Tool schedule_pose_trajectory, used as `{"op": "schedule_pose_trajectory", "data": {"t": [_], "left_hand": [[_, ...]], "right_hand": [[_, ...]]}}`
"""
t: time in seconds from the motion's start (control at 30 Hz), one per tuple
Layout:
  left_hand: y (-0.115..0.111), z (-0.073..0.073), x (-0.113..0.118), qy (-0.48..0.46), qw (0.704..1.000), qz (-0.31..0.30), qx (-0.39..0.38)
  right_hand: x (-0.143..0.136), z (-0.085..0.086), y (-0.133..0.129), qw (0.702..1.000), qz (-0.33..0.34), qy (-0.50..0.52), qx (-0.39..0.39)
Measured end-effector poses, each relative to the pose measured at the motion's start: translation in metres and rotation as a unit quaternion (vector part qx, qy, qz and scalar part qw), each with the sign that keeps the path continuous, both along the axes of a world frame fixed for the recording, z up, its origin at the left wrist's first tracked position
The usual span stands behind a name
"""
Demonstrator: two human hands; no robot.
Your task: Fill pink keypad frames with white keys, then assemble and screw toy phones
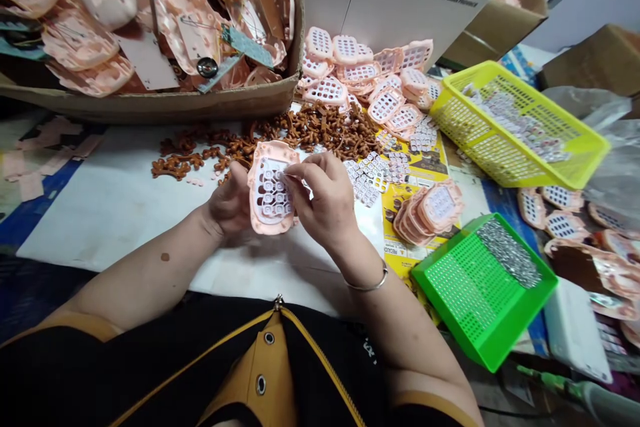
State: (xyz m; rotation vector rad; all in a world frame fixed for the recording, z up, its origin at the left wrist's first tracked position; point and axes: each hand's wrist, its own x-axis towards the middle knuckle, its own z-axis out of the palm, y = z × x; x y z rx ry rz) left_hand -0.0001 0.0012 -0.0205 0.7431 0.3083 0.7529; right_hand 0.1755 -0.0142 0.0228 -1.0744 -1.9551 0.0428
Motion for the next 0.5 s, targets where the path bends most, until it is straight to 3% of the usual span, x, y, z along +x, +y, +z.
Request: {"op": "schedule_pose_trajectory", "data": {"t": [0.17,0.27,0.5], "left_hand": [[0.0,0.001,0.002,-0.018,0.999,0.041,-0.023],[-0.001,0.0,0.002,-0.011,1.0,0.021,-0.014],[-0.001,0.003,0.0,0.003,1.0,0.003,-0.002]], "right_hand": [[-0.001,-0.005,-0.02,0.994,0.059,-0.081,0.046],[0.0,-0.008,-0.028,0.987,0.053,-0.142,0.059],[-0.001,-0.004,-0.03,0.98,0.053,-0.183,0.065]]}}
